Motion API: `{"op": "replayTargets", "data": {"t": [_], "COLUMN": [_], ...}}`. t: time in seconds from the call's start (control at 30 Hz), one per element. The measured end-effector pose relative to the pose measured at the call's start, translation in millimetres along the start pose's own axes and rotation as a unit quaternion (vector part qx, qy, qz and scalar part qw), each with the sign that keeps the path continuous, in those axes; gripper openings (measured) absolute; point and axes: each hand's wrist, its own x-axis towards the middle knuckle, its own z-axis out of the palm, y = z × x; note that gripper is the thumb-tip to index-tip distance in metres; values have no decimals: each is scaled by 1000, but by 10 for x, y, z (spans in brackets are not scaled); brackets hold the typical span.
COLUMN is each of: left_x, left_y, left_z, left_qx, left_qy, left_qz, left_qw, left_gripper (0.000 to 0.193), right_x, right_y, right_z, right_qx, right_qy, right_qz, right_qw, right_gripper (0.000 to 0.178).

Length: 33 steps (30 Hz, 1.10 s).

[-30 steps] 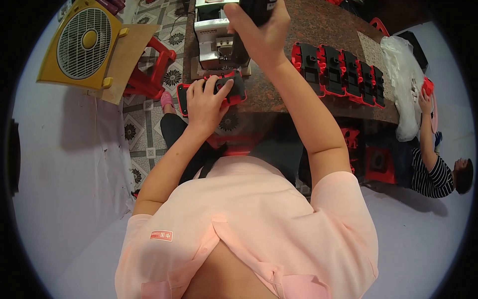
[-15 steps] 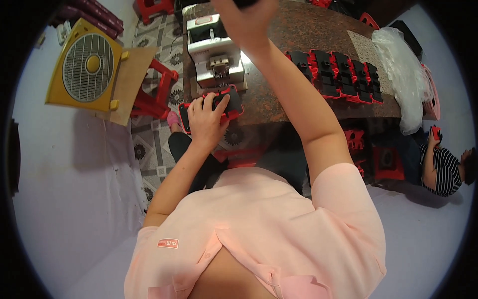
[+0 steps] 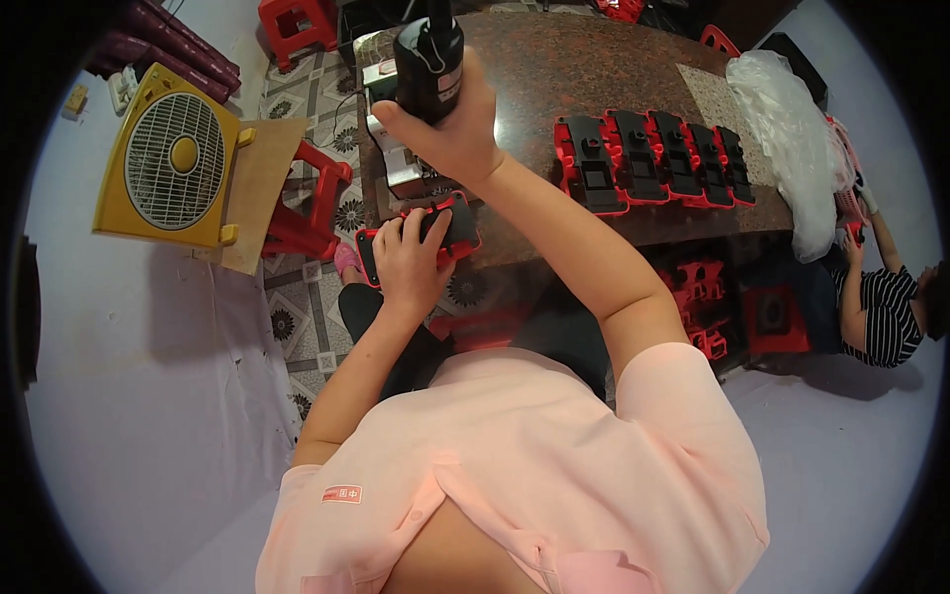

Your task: The person assembles plastic housings by securing screws into them with an electric screwdriver.

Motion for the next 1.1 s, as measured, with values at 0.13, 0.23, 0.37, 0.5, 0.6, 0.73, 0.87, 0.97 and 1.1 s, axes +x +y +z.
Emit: {"op": "replayTargets", "data": {"t": [0.13,0.23,0.37,0.5,0.6,0.73,0.87,0.97,1.1], "left_x": [9,3,-5,-3,1,-7,-9,-11,-9], "left_y": [7,9,10,21,14,1,-13,-9,-2], "left_z": [18,-12,-23,10,44,47,72,62,51], "left_qx": [-12,-18,-17,-18,-15,-17,-8,-13,1], "left_qy": [5,-2,-3,5,5,11,15,10,15], "left_qz": [6,-1,-3,2,-1,-6,-3,-4,-1], "left_qw": [1000,1000,1000,1000,1000,1000,1000,1000,1000], "left_gripper": [72,72,72,73,73,66,65,65,73], "right_x": [-129,-182,-158,5,49,59,2,-71,-90], "right_y": [202,234,209,229,200,-160,-289,-286,-253], "right_z": [-35,52,74,82,37,-90,-182,-206,-222], "right_qx": [2,-10,-5,-33,-39,43,20,38,43], "right_qy": [15,11,-3,-13,-14,-6,-49,-18,-16], "right_qz": [49,51,61,118,161,121,40,87,94], "right_qw": [999,999,998,992,986,992,998,995,994], "right_gripper": [51,51,50,43,40,39,28,42,41]}}
